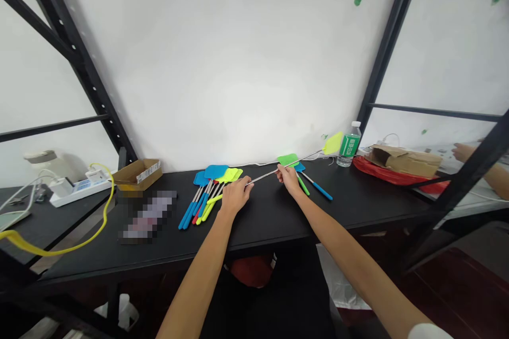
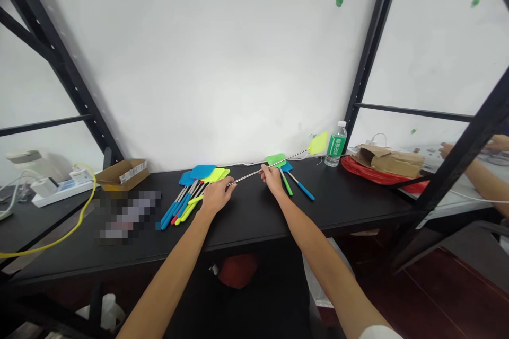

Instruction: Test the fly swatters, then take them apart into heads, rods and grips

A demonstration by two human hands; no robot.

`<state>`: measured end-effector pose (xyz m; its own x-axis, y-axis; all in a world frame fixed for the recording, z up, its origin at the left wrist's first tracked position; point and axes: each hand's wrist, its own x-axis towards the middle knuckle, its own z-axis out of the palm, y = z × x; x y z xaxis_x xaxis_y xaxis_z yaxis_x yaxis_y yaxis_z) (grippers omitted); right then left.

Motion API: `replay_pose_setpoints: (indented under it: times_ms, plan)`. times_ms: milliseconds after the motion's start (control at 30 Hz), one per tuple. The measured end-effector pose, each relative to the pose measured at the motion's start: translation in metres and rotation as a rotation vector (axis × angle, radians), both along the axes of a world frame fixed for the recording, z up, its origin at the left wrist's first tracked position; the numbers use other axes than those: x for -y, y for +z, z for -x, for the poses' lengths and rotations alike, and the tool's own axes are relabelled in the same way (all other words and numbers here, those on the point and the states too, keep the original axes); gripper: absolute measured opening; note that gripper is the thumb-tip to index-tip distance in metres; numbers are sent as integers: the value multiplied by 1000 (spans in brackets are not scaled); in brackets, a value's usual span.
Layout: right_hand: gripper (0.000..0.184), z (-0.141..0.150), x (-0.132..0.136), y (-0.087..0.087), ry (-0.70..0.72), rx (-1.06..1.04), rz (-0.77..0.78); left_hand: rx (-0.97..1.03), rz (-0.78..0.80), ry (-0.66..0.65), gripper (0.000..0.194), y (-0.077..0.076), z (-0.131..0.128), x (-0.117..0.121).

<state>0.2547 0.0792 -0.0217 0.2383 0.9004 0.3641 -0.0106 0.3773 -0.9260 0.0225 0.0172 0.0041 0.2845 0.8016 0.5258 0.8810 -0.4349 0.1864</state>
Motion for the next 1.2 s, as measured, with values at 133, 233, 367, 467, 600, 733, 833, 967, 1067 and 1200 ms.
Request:
replay_pose_setpoints:
  times_ms: [133,233,367,467,600,733,833,967,1067,1200]
  plan:
    - [48,1,-1,2,50,-125,20,-13,11,-9,31,0,-2,0]
    - [50,2,-3,4,47,-185,5,-32,17,-16,32,3,-3,1]
    - [50,-2,-5,8,24,-216,-20,-43,-6,15,33,8,-4,1]
    - [48,-6,-7,11,4,-245,-45,-46,-28,43,34,10,-4,-1]
    - [47,-6,-7,14,-1,-261,-61,-48,-75,110,33,11,2,-6]
    - [48,-4,-6,16,-4,-279,-50,-23,-160,214,37,13,14,-7]
    - [50,-3,-5,18,-5,-295,-39,33,-208,277,42,14,23,-7]
    - [51,-4,-3,21,-20,-289,-38,94,-252,326,41,11,30,-9]
    - [51,-7,-2,22,-34,-296,-39,124,-280,338,36,10,30,-11]
    - [47,-15,-4,18,-16,-385,-11,137,-356,258,35,13,22,-7]
